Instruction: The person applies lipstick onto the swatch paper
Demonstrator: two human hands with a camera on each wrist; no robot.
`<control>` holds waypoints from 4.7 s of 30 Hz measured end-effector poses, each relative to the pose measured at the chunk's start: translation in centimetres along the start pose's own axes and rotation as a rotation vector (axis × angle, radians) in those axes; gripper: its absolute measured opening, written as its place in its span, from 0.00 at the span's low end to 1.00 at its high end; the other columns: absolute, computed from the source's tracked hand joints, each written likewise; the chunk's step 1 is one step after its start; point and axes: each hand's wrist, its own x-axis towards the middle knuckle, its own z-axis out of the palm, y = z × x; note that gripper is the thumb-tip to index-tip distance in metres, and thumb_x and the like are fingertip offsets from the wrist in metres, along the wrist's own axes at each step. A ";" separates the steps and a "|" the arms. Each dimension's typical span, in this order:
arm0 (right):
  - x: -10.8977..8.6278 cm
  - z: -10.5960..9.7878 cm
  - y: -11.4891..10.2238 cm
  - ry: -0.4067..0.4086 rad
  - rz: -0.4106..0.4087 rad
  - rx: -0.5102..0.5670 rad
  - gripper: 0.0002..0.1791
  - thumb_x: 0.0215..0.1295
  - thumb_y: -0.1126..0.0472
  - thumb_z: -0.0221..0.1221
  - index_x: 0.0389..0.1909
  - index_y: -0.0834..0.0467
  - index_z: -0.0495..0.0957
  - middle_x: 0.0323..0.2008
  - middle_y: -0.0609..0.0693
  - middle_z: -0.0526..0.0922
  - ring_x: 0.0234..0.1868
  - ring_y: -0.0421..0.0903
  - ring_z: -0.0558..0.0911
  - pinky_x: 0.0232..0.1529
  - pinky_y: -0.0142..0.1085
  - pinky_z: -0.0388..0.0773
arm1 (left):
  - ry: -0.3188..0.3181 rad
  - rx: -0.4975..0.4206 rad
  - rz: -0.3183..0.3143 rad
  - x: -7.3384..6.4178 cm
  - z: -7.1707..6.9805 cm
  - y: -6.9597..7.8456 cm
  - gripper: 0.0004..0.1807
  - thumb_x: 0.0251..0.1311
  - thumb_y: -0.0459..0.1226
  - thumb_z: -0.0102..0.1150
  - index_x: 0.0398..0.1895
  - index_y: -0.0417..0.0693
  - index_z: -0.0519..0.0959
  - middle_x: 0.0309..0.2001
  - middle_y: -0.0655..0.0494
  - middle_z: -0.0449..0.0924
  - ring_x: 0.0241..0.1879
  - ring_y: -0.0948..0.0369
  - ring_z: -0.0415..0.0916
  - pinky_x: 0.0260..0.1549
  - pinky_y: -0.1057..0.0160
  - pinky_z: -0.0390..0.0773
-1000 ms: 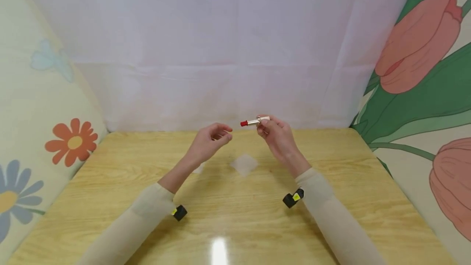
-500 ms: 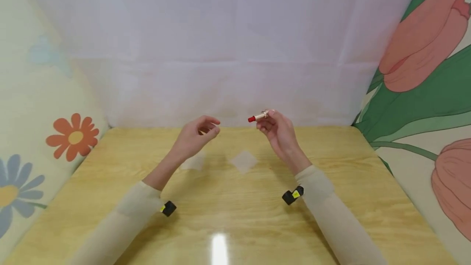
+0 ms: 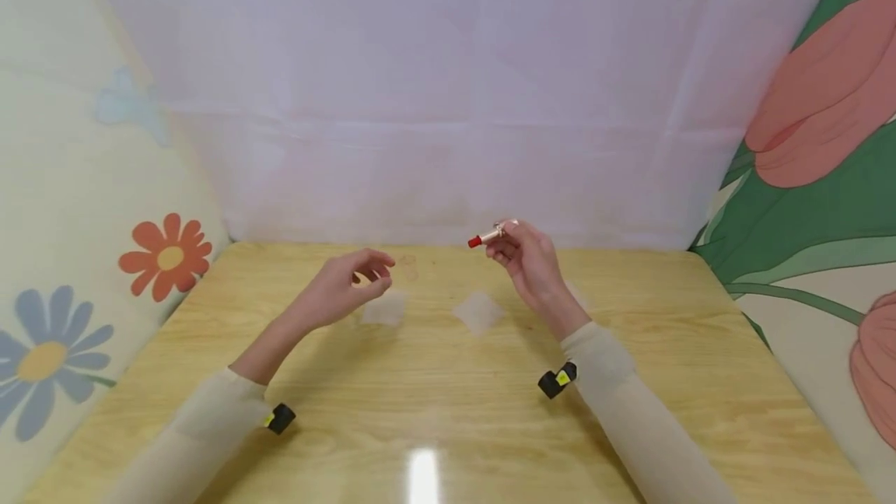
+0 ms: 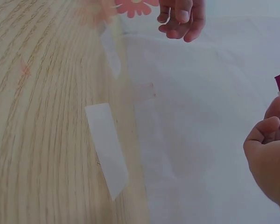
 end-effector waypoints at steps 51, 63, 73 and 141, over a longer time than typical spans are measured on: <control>3.9 6.3 11.1 -0.087 0.227 -0.815 0.10 0.73 0.60 0.62 0.41 0.65 0.82 0.30 0.56 0.87 0.29 0.54 0.85 0.34 0.43 0.80 | -0.326 0.359 -0.213 -1.1 -0.8 -4.1 0.25 0.66 0.47 0.67 0.63 0.49 0.78 0.69 0.42 0.66 0.67 0.39 0.61 0.60 0.31 0.60; 3.6 7.3 11.5 -0.205 0.164 -1.046 0.11 0.67 0.57 0.69 0.37 0.62 0.82 0.29 0.54 0.85 0.29 0.57 0.86 0.32 0.43 0.82 | -0.336 0.343 -0.241 -1.1 -0.7 -4.1 0.26 0.66 0.48 0.67 0.64 0.48 0.78 0.70 0.42 0.65 0.68 0.40 0.60 0.61 0.30 0.59; 3.4 7.8 12.4 -0.237 0.087 -1.151 0.11 0.68 0.57 0.68 0.38 0.60 0.80 0.29 0.50 0.83 0.26 0.45 0.83 0.23 0.33 0.77 | -0.337 0.365 -0.240 -1.0 -0.7 -3.5 0.27 0.66 0.48 0.67 0.64 0.47 0.78 0.69 0.42 0.65 0.67 0.40 0.62 0.60 0.32 0.63; 0.9 8.2 7.6 -0.462 0.041 -1.266 0.05 0.70 0.63 0.63 0.33 0.55 0.82 0.31 0.43 0.85 0.28 0.44 0.85 0.29 0.34 0.79 | -0.317 0.379 -0.239 -0.7 -0.3 -3.7 0.26 0.65 0.45 0.68 0.63 0.45 0.79 0.67 0.40 0.67 0.65 0.38 0.63 0.56 0.35 0.69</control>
